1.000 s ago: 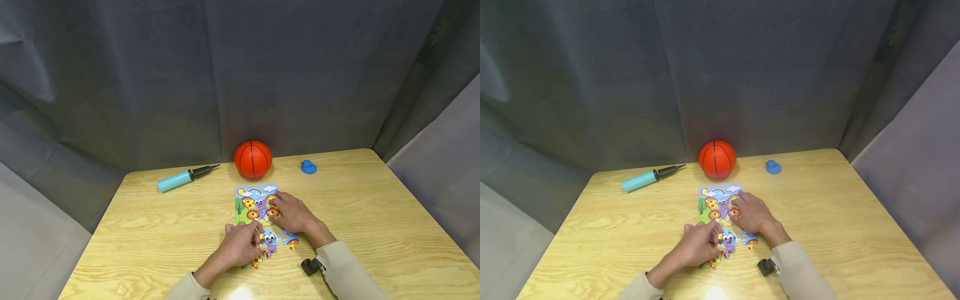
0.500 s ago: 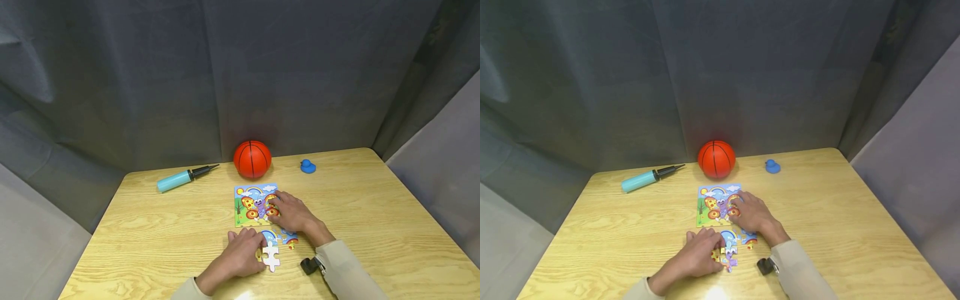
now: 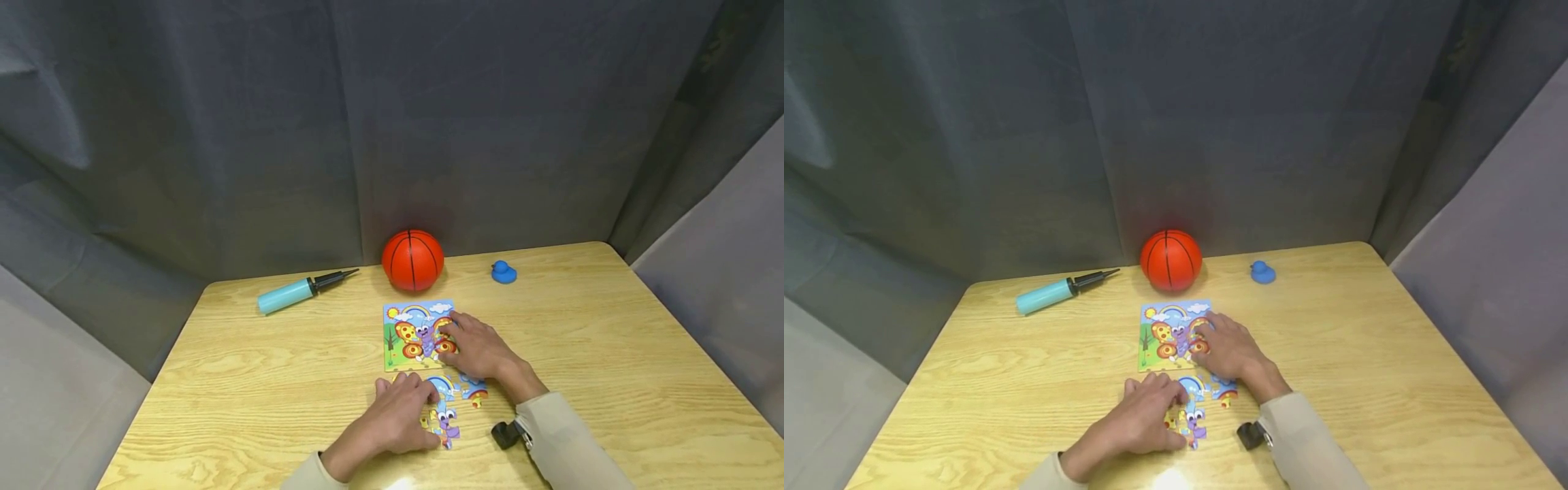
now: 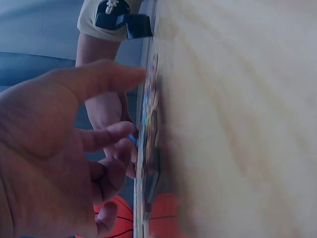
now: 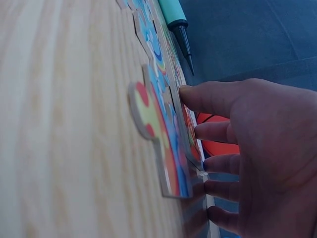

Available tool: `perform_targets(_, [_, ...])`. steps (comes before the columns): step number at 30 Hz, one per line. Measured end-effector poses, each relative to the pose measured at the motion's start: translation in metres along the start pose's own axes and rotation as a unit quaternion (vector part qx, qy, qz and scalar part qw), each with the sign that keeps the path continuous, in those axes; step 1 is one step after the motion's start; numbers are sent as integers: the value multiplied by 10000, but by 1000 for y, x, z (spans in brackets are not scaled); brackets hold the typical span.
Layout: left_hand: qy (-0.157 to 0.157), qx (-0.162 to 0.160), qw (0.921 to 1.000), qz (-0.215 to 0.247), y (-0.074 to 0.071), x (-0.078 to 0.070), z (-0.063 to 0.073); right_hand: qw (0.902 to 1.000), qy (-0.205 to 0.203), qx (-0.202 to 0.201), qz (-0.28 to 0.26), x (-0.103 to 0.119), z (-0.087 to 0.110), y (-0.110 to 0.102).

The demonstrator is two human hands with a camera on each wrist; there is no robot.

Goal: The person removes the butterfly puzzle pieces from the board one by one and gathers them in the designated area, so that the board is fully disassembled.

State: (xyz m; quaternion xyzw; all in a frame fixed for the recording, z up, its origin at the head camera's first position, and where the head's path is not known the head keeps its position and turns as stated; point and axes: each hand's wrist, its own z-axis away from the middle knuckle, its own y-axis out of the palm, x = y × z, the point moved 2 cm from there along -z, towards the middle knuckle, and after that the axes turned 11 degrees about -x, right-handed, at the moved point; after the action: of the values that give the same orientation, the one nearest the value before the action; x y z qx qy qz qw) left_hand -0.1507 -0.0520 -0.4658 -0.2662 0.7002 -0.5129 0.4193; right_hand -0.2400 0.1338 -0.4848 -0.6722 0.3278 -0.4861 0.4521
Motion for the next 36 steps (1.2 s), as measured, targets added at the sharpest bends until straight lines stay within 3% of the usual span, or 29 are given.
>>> perform_targets(3, [-150, -73, 9997, 177, 0, 2, -7, 10000, 67, 18, -48, 0, 1, 0])
perform_targets(12, [-492, -777, 9952, 343, -3, 14, -31, 9997, 85, -76, -225, -1, 0, 0])
perform_targets(18, [-809, -777, 9928, 412, -3, 27, -46, 9986, 289, -61, -433, -5, 0, -1])
perform_targets(26, [-973, -823, 9914, 293, 0, 41, -62, 9992, 210, -147, -319, -10, 0, -3])
perform_targets(36, [-1088, -743, 9910, 248, 4, 48, -80, 9992, 276, -120, -270, -13, 1, -3])
